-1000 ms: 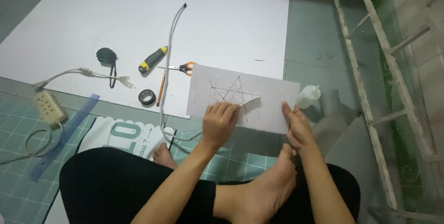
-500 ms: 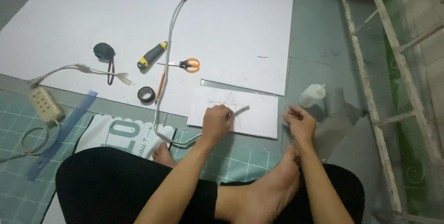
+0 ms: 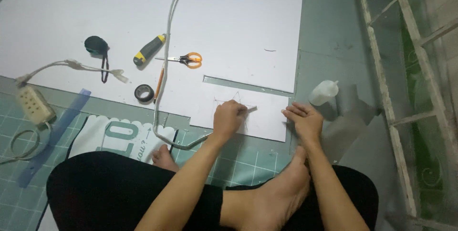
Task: Applying liquid glue to a star-shaped paper template and carefully attaching a thin white strip along the lines.
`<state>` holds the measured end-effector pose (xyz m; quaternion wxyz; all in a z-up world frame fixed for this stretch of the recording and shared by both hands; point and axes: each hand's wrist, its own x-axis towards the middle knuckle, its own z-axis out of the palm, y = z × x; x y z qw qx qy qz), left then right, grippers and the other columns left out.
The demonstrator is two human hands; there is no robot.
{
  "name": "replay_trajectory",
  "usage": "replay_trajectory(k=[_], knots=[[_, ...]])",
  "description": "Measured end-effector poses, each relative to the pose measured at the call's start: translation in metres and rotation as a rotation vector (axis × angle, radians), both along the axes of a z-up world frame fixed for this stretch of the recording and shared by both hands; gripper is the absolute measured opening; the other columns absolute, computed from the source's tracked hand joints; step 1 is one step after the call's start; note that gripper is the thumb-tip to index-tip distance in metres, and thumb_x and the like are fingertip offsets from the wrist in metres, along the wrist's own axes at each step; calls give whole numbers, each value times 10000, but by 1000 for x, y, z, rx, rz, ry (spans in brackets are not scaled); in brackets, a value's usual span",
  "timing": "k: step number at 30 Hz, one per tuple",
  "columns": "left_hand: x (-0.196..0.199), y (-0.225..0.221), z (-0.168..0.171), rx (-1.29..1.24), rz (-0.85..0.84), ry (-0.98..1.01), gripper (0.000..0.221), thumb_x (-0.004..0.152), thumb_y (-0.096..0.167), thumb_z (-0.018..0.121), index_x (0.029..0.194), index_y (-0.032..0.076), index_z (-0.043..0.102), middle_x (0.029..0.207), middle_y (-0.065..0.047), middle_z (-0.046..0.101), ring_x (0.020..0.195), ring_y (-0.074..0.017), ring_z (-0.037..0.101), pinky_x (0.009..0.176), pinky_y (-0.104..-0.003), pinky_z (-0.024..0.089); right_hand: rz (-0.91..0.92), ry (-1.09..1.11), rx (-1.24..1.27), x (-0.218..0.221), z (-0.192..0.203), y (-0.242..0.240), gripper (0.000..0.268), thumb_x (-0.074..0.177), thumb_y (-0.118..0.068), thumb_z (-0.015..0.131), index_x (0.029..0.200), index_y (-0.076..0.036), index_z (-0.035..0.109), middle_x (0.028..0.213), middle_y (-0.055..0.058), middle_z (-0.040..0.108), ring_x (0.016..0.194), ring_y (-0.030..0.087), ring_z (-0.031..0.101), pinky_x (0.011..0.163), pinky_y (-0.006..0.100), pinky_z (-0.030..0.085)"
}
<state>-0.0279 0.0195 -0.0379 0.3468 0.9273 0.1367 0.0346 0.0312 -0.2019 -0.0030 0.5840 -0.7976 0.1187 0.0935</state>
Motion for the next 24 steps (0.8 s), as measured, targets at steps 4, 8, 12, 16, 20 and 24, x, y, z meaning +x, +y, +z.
replay_trajectory(k=[4,8,12,16,20,24], knots=[[3,1,4,-69,34,52,160,887,106,765,1025,180,798,962,-42,764,980,-251,713,923,-401,536,4,15,29,5,-2,3,453,861,13,805,1294,12,672,1121,231,741,1077,353,722,875,486,583],[3,4,11,-86,42,102,170,885,94,759,1033,165,801,970,-54,766,990,-265,721,928,-418,538,-4,57,93,7,-3,5,453,858,13,802,1292,5,672,1116,215,745,1053,329,732,857,464,596],[3,5,17,-179,55,106,169,903,71,735,1052,121,799,988,-95,770,1025,-304,731,929,-445,558,6,59,76,3,5,8,443,849,19,805,1275,-13,689,1129,201,749,1058,302,734,866,445,593],[7,2,21,-185,29,72,155,920,93,734,1063,103,792,990,-112,764,1031,-317,727,923,-450,560,20,63,79,7,-5,5,454,855,16,808,1290,-25,686,1148,201,747,1087,310,730,876,444,594],[10,4,26,-232,25,106,160,913,103,739,1062,113,797,1002,-107,774,1046,-325,733,934,-467,564,9,91,97,10,-7,10,442,855,21,800,1281,-18,689,1152,199,743,1076,309,730,872,443,599],[17,9,37,-289,9,216,173,900,106,746,1063,105,804,1047,-135,788,1090,-357,730,947,-503,556,13,112,103,12,-5,13,438,851,34,787,1277,-13,697,1146,201,745,1060,297,730,853,430,601]])
